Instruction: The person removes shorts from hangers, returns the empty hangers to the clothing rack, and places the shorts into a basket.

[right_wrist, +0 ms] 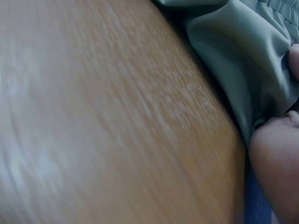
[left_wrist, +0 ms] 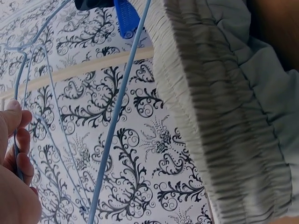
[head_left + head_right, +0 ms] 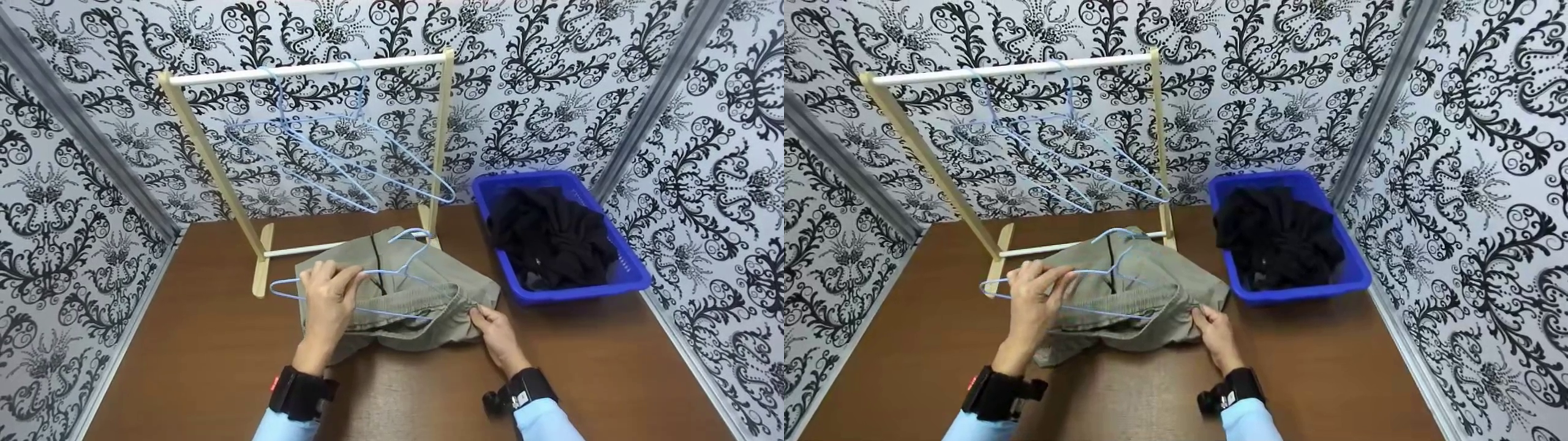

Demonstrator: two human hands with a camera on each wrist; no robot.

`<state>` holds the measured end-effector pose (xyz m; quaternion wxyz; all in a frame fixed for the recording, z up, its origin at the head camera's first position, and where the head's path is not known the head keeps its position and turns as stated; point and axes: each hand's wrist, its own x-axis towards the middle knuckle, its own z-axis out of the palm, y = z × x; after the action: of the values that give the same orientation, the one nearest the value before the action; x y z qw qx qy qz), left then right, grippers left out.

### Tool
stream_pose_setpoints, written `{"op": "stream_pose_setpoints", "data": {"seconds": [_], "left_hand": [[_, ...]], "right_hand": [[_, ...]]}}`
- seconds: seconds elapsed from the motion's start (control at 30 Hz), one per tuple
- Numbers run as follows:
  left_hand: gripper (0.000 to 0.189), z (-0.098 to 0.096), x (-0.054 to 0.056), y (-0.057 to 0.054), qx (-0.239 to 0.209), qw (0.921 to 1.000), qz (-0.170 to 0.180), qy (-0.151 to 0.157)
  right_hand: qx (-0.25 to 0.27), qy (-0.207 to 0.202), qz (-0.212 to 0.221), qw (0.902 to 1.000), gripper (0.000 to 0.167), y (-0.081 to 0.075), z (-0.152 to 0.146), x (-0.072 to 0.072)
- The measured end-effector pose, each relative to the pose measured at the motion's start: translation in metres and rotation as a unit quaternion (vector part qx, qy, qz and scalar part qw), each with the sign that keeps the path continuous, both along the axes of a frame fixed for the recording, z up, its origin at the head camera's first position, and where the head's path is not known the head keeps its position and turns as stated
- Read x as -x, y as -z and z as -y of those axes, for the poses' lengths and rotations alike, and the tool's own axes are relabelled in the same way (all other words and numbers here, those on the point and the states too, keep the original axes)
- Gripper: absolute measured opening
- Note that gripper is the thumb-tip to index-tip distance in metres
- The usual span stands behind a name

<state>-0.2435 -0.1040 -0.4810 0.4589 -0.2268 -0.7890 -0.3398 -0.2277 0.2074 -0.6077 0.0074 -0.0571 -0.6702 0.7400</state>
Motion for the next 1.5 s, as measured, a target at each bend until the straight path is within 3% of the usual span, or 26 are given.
{"op": "stream_pose_setpoints", "data": {"seconds": [0.23,0.5,0.77,1.07,1.3,1.5], "left_hand": [[0.008,0.011,-0.001,-0.007,-0.015,0.9998,0.001,-0.010],[0.010,0.017,-0.003,-0.013,-0.028,0.9995,-0.006,-0.010],[0.009,0.028,-0.005,-0.024,-0.055,0.9978,-0.029,-0.025],[0.013,0.033,-0.007,-0.037,-0.061,0.9974,-0.033,-0.020],[0.014,0.033,-0.008,-0.040,-0.063,0.9972,-0.036,-0.016],[0.015,0.032,-0.009,-0.039,-0.064,0.9975,-0.030,-0.005]], "right_hand": [[-0.018,0.010,-0.003,0.9998,0.028,0.001,0.001,0.000],[-0.004,0.002,-0.004,1.0000,0.024,0.002,0.001,0.001],[-0.038,-0.029,-0.013,0.9988,0.043,0.004,0.002,0.000],[-0.046,-0.021,-0.013,0.9986,0.042,0.002,0.000,0.000],[-0.061,-0.004,-0.014,0.9981,0.039,0.002,0.001,0.001],[-0.051,0.017,-0.013,0.9985,0.019,-0.003,0.004,0.003]]}}
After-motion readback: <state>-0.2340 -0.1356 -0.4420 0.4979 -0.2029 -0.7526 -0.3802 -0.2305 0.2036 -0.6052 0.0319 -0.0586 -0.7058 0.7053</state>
